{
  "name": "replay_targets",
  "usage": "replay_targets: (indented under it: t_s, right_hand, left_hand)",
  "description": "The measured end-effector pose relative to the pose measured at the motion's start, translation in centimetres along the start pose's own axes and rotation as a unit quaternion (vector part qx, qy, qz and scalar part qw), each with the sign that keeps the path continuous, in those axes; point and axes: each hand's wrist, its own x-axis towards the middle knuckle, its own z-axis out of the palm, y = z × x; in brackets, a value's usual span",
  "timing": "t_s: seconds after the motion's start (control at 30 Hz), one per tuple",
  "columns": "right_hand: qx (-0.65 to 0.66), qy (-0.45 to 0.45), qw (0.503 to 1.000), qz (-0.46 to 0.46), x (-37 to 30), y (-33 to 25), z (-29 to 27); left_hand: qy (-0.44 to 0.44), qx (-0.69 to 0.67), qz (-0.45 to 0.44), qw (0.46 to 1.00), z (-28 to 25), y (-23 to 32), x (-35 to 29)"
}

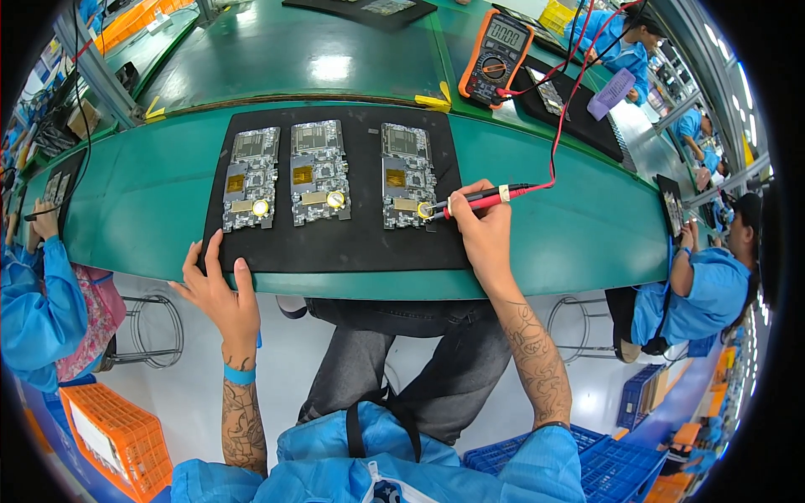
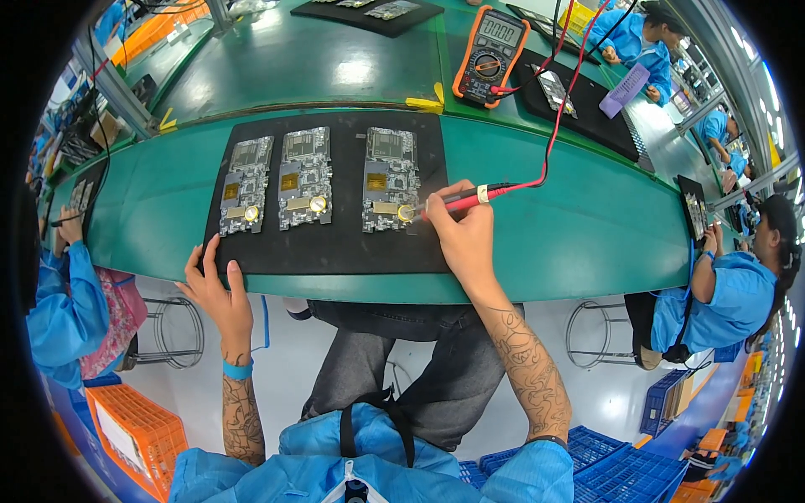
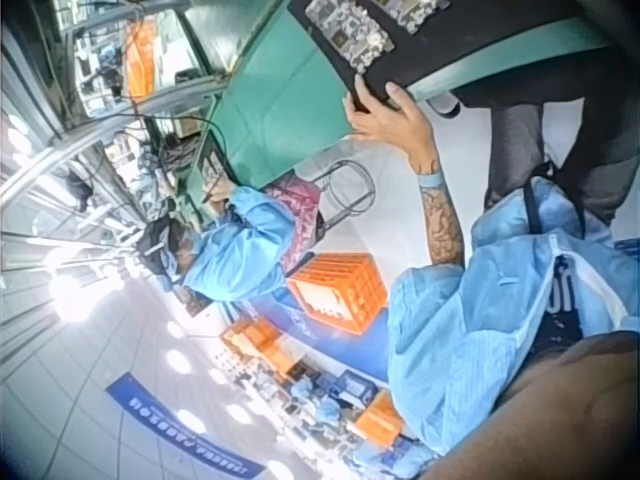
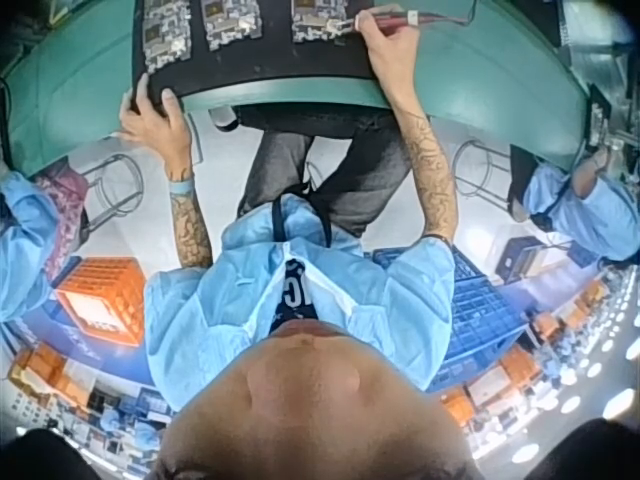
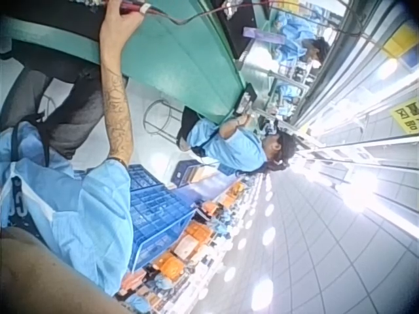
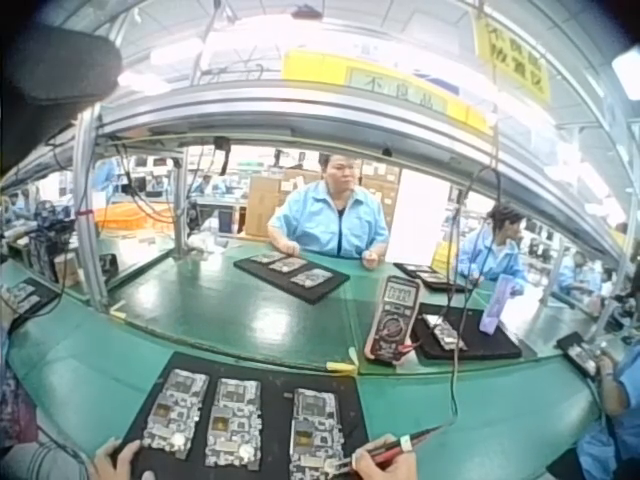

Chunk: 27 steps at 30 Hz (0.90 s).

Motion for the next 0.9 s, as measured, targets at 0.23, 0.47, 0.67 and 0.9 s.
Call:
replay_targets:
  t_s: [0.23, 0.47, 0.67, 0.9]
  right_hand:
    - [-0.003, 0.003, 1.000, 0.001, -0.03, 0.18, -0.06]
    - [-0.012, 0.006, 1.000, -0.001, -0.03, 0.15, 0.03]
    - [-0.025, 0.007, 1.000, -0.012, 0.07, 0.11, 0.07]
    - [-0.061, 0.000, 0.998, -0.026, 0.04, -0.57, 0.29]
  left_hand:
    - [-0.015, -0.014, -0.008, 1.000, -0.03, -0.17, -0.02]
    - [-0.003, 0.000, 0.000, 1.000, 0.02, -0.05, -0.01]
    - [-0.015, -0.016, -0.008, 1.000, 0.09, -0.13, 0.06]
    - [-0.002, -0.004, 0.000, 1.000, 0.13, -0.03, -0.02]
